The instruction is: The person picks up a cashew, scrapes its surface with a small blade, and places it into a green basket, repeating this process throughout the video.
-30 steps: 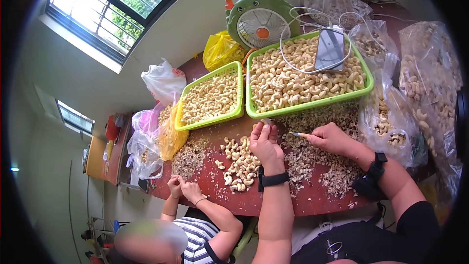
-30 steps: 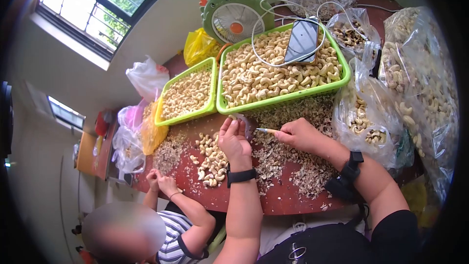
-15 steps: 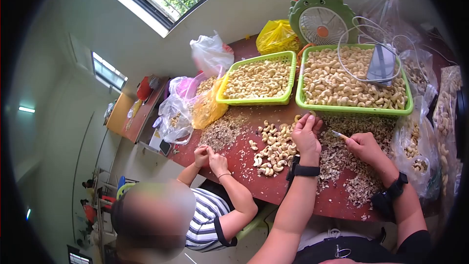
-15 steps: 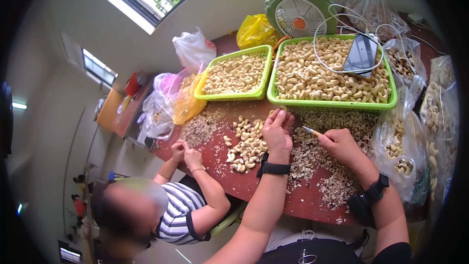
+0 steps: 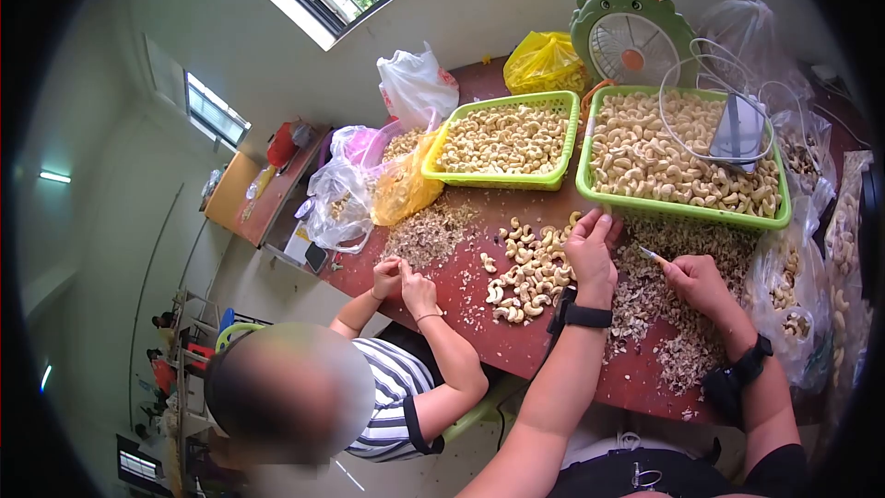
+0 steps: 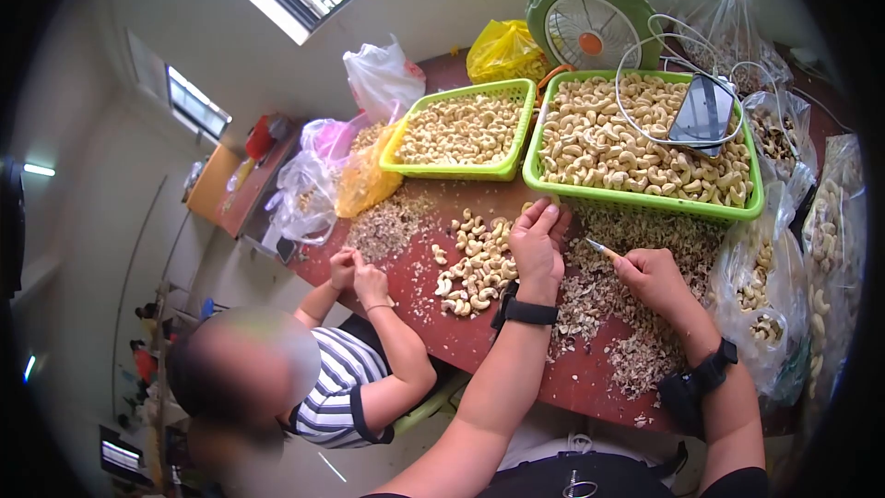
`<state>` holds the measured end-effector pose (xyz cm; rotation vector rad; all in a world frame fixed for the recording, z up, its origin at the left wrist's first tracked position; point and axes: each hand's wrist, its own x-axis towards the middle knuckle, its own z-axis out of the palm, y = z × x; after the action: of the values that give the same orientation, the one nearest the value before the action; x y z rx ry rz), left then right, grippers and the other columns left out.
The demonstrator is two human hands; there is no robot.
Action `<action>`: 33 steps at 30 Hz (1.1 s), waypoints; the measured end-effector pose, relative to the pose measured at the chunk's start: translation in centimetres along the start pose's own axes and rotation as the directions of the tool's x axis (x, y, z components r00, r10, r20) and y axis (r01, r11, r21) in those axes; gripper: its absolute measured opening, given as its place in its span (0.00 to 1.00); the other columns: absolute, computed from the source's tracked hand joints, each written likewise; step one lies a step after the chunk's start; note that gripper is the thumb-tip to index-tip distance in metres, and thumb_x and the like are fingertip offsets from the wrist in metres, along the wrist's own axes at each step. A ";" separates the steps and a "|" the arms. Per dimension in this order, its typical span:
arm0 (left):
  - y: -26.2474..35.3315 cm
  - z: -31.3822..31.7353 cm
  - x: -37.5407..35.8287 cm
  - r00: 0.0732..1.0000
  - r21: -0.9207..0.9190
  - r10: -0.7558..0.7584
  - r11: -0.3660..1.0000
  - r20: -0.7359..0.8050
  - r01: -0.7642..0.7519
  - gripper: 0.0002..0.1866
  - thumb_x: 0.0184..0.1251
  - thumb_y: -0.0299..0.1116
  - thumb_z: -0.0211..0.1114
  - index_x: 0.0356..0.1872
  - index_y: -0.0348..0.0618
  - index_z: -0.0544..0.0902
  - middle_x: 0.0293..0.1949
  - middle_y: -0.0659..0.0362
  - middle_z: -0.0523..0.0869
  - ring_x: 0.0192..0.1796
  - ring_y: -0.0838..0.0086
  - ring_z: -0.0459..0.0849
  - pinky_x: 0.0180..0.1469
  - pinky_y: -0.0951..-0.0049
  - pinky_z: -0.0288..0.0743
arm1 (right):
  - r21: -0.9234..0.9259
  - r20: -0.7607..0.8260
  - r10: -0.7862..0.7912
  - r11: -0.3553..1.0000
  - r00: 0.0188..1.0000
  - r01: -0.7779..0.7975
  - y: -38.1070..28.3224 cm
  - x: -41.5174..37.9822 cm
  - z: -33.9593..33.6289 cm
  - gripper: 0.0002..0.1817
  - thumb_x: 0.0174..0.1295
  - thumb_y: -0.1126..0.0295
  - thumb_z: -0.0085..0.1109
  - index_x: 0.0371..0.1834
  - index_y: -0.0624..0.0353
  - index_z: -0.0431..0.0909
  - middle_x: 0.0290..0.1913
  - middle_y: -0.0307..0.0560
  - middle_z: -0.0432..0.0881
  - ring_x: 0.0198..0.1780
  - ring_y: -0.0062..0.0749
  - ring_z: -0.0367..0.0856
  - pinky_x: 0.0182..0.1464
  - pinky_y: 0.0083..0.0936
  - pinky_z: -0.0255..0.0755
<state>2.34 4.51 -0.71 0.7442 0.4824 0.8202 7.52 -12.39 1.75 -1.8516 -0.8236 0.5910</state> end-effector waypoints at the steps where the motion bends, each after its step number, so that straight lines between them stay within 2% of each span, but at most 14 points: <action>1: 0.0 0.0 0.1 1.000 -0.001 0.000 1.000 0.003 0.000 0.12 0.55 0.19 0.56 0.42 0.30 0.71 0.38 0.54 0.76 0.38 0.70 0.79 0.42 0.73 0.78 | -0.026 -0.006 -0.028 0.999 1.000 0.028 -0.1 0.0 0.0 0.18 0.57 0.63 0.50 0.16 0.65 0.71 0.11 0.38 0.68 0.15 0.16 0.64 0.18 0.19 0.60; 4: -0.3 -0.3 0.2 1.000 0.006 0.016 1.000 0.014 -0.016 0.13 0.55 0.18 0.56 0.43 0.32 0.71 0.38 0.56 0.77 0.37 0.72 0.79 0.41 0.74 0.78 | 0.034 0.013 -0.009 0.999 1.000 0.008 0.8 0.1 0.0 0.18 0.57 0.63 0.50 0.15 0.65 0.71 0.11 0.38 0.68 0.15 0.17 0.65 0.18 0.20 0.60; 9: -0.4 -0.2 0.1 0.997 0.076 0.068 0.995 0.044 -0.072 0.17 0.52 0.17 0.56 0.46 0.33 0.72 0.38 0.59 0.78 0.35 0.77 0.78 0.37 0.80 0.74 | 0.015 0.008 0.002 1.000 1.000 -0.002 0.7 -0.1 0.0 0.18 0.57 0.64 0.50 0.15 0.65 0.71 0.11 0.38 0.68 0.15 0.17 0.65 0.18 0.19 0.60; 13: -0.7 -0.4 0.3 0.996 0.115 0.078 0.990 0.040 -0.082 0.16 0.52 0.17 0.57 0.46 0.34 0.73 0.37 0.60 0.78 0.35 0.79 0.77 0.37 0.81 0.74 | 0.018 0.001 0.011 1.000 1.000 -0.011 0.7 0.0 0.1 0.18 0.57 0.64 0.50 0.14 0.65 0.70 0.11 0.37 0.67 0.14 0.16 0.64 0.18 0.19 0.59; 17: -0.4 -0.3 0.3 0.993 0.077 0.098 0.992 0.064 -0.103 0.17 0.53 0.18 0.58 0.46 0.30 0.72 0.37 0.59 0.77 0.35 0.78 0.77 0.39 0.81 0.73 | 0.037 0.017 0.021 0.999 1.000 -0.022 0.9 0.1 0.0 0.18 0.57 0.64 0.50 0.14 0.64 0.70 0.11 0.36 0.67 0.14 0.15 0.63 0.18 0.19 0.58; 23: -0.3 -0.3 -0.1 0.995 0.118 0.077 0.989 0.060 -0.084 0.16 0.53 0.20 0.58 0.46 0.34 0.73 0.36 0.62 0.77 0.34 0.81 0.76 0.35 0.83 0.73 | 0.023 0.018 0.007 1.000 1.000 -0.007 1.1 -0.1 0.1 0.18 0.57 0.64 0.50 0.14 0.64 0.70 0.11 0.36 0.67 0.14 0.15 0.63 0.18 0.18 0.58; 25: -0.1 0.0 -0.1 0.995 0.127 0.082 0.988 0.049 -0.088 0.14 0.54 0.20 0.58 0.43 0.36 0.74 0.32 0.64 0.77 0.30 0.83 0.75 0.31 0.84 0.73 | 0.020 0.017 0.020 1.000 1.000 -0.020 0.9 0.0 0.0 0.18 0.57 0.64 0.50 0.14 0.64 0.70 0.11 0.36 0.67 0.14 0.15 0.63 0.18 0.18 0.58; 33: -0.6 -0.4 0.3 0.993 0.147 0.109 0.983 0.038 -0.113 0.16 0.53 0.19 0.58 0.45 0.36 0.73 0.33 0.63 0.77 0.30 0.82 0.76 0.30 0.84 0.72 | 0.030 0.005 0.021 0.999 1.000 -0.021 1.2 0.1 0.1 0.17 0.57 0.64 0.50 0.15 0.64 0.71 0.11 0.36 0.67 0.14 0.15 0.63 0.18 0.19 0.59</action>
<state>2.56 4.60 -1.45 0.9269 0.4823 0.8825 7.82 -12.63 0.64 -1.8337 -0.7953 0.6177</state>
